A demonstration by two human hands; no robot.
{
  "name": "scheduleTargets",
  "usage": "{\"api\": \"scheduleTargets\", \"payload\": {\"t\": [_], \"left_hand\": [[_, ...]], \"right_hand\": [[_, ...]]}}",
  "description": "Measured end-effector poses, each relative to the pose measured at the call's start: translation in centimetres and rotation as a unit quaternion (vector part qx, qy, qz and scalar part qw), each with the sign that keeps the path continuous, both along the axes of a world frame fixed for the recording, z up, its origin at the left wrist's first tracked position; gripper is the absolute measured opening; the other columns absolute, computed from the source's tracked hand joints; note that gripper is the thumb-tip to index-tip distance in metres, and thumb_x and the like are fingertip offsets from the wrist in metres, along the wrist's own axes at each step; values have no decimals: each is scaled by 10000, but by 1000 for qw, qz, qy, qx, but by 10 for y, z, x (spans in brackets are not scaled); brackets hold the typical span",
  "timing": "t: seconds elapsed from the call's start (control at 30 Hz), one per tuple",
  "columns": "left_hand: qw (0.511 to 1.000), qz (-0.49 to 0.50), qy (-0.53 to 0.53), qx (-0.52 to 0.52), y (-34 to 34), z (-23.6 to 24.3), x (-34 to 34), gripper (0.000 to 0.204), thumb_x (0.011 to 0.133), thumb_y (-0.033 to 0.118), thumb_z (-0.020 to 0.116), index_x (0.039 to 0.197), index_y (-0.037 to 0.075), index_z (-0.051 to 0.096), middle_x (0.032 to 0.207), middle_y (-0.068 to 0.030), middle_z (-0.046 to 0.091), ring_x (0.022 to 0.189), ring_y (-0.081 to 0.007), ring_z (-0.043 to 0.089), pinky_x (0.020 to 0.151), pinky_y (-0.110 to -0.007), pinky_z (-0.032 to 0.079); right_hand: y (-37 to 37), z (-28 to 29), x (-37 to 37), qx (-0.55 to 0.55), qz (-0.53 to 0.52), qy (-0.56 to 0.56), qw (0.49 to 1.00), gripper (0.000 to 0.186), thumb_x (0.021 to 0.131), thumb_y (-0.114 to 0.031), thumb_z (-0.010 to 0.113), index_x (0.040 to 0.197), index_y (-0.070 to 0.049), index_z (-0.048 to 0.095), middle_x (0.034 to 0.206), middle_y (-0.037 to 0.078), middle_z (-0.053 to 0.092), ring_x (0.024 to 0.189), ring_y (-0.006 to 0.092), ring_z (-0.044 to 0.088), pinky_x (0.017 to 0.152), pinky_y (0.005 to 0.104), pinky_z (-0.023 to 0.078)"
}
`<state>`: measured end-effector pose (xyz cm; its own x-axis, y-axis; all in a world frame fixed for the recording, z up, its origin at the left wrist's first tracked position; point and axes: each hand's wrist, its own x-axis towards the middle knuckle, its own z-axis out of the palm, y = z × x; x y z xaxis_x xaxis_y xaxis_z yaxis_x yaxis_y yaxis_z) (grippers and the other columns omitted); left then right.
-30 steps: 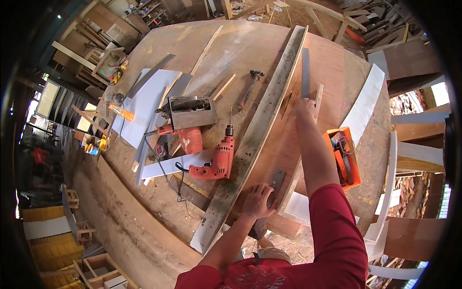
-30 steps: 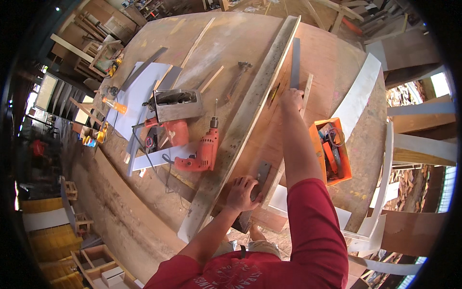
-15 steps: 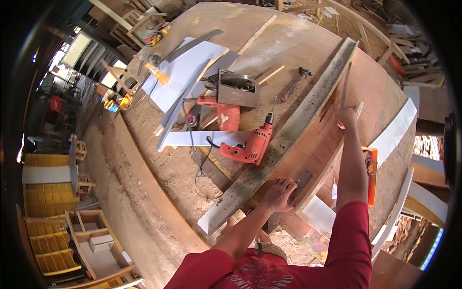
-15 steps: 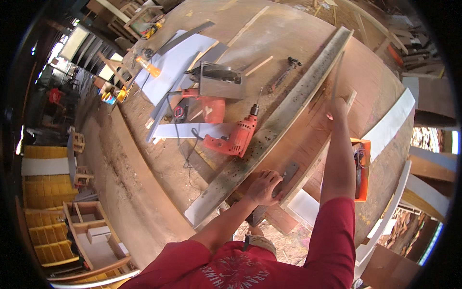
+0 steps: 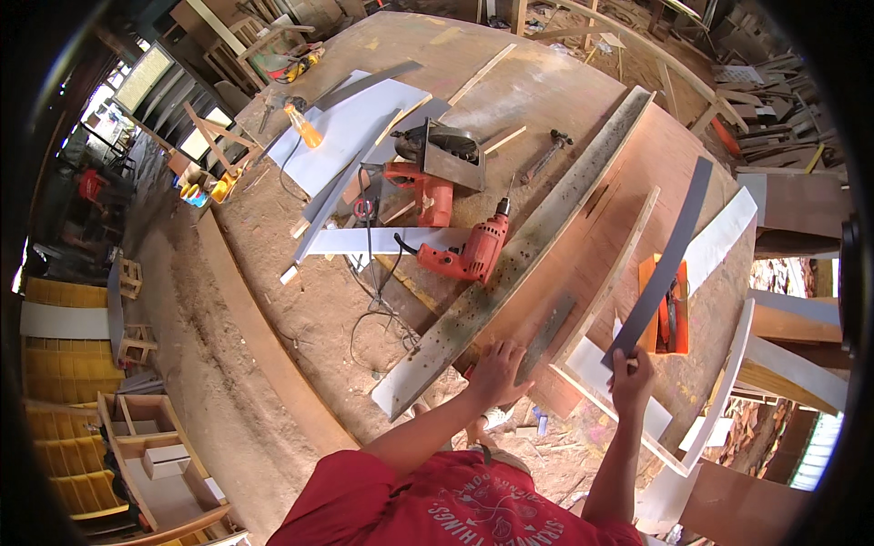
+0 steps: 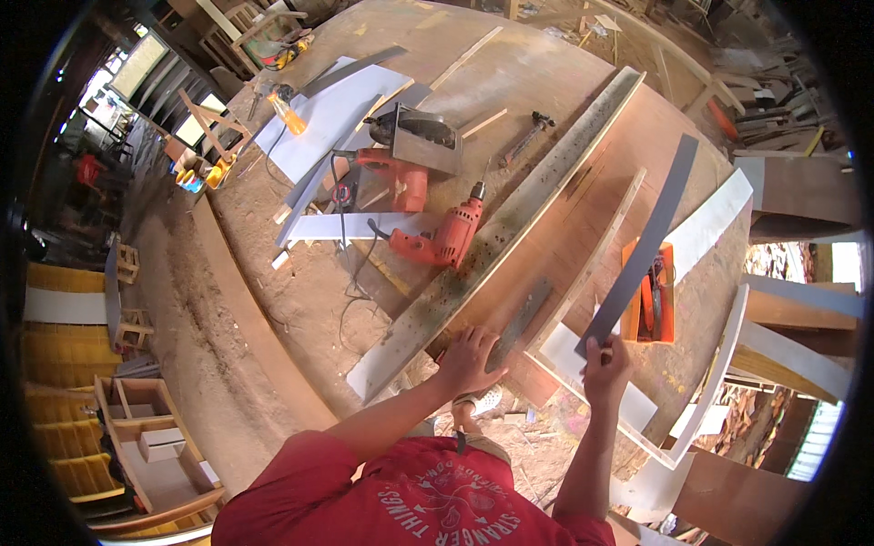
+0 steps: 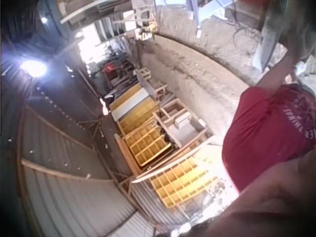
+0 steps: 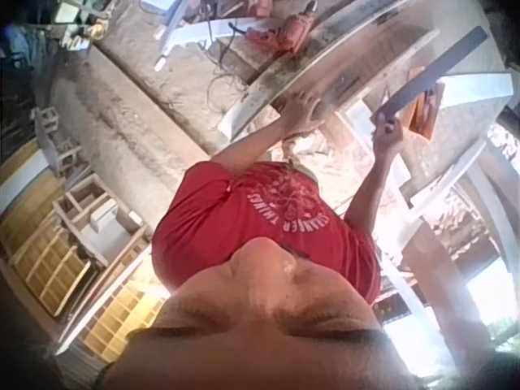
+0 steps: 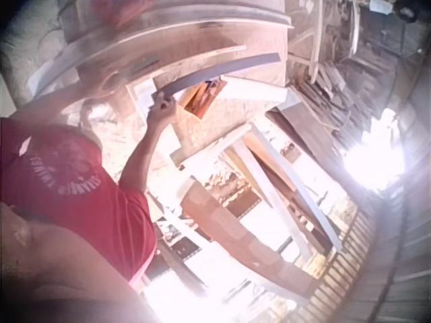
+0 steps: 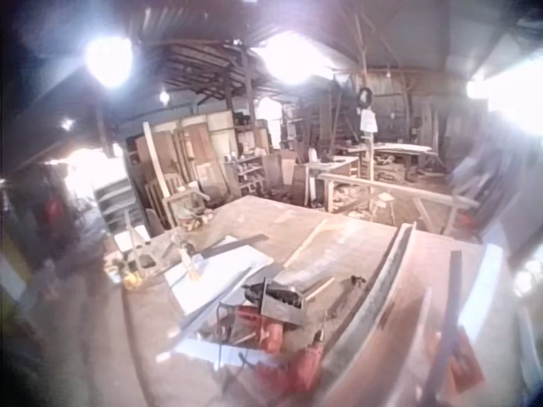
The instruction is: The person handles various wooden strips, using a circular saw to cut pieces on a workbench and measuring them with a speed square and ruler.
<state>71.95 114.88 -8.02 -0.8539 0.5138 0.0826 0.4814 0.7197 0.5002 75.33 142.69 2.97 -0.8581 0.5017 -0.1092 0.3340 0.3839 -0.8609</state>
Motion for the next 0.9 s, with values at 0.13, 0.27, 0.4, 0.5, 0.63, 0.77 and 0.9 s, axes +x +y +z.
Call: {"api": "scheduleTargets", "payload": {"t": [0.13, 0.27, 0.4, 0.5, 0.63, 0.77, 0.9], "left_hand": [[998, 40, -37, 19, -4, -5, 41, 685, 806, 403, 831, 1294, 8, 557, 1251, -199, 584, 1144, -386, 582, 990, -520, 462], [983, 97, -146, 51, 3, 3, 37, 626, 753, 315, 880, 1200, 0, 576, 1176, -197, 612, 1015, -355, 640, 908, -465, 511], [917, 119, -337, 177, 0, 32, 34, 599, 737, 312, 888, 1148, -10, 595, 1134, -204, 627, 983, -323, 661, 842, -437, 539], [921, 106, -286, 241, 34, 51, 53, 574, 732, 331, 891, 1105, -5, 612, 1110, -196, 635, 977, -300, 668, 833, -426, 547], [953, -11, -192, 233, 115, 56, 63, 594, 759, 257, 875, 1181, -29, 570, 1116, -246, 595, 1044, -398, 661, 899, -473, 553], [963, 2, -175, 206, 158, 51, 61, 601, 816, 210, 849, 1245, -53, 521, 1185, -268, 544, 1065, -444, 649, 942, -498, 558], [941, -29, -251, 227, 137, 57, 63, 592, 918, 238, 746, 1354, -72, 494, 1267, -297, 569, 1117, -454, 655, 989, -470, 551]], "right_hand": [[-19, -11, 62, 9, -5, 26, 1000, 171, 1021, -149, 698, 1017, 13, 644, 721, 47, 657, 491, 94, 583, 427, 267, 426], [-29, -9, 82, 21, -14, 41, 999, 164, 996, -102, 703, 1054, 45, 660, 806, 87, 683, 528, 117, 605, 479, 283, 464], [-31, 3, 98, 14, -21, 44, 999, 166, 988, -96, 706, 1044, 52, 654, 824, 101, 673, 528, 120, 595, 486, 290, 463], [-29, 12, 120, 31, -35, 37, 998, 166, 994, -106, 707, 1011, 44, 638, 804, 90, 666, 525, 108, 584, 477, 289, 450], [-26, 22, 142, 12, -65, 47, 997, 173, 1004, -128, 709, 984, 23, 627, 743, 59, 645, 519, 97, 571, 468, 288, 433], [-29, 29, 156, -14, -78, 3, 997, 166, 1011, -133, 704, 996, 16, 630, 713, 42, 625, 515, 86, 549, 465, 280, 416], [-54, 31, 171, -66, -24, -6, 998, 147, 1021, -131, 691, 1034, 5, 637, 726, 22, 625, 538, 69, 533, 485, 262, 408]]}}
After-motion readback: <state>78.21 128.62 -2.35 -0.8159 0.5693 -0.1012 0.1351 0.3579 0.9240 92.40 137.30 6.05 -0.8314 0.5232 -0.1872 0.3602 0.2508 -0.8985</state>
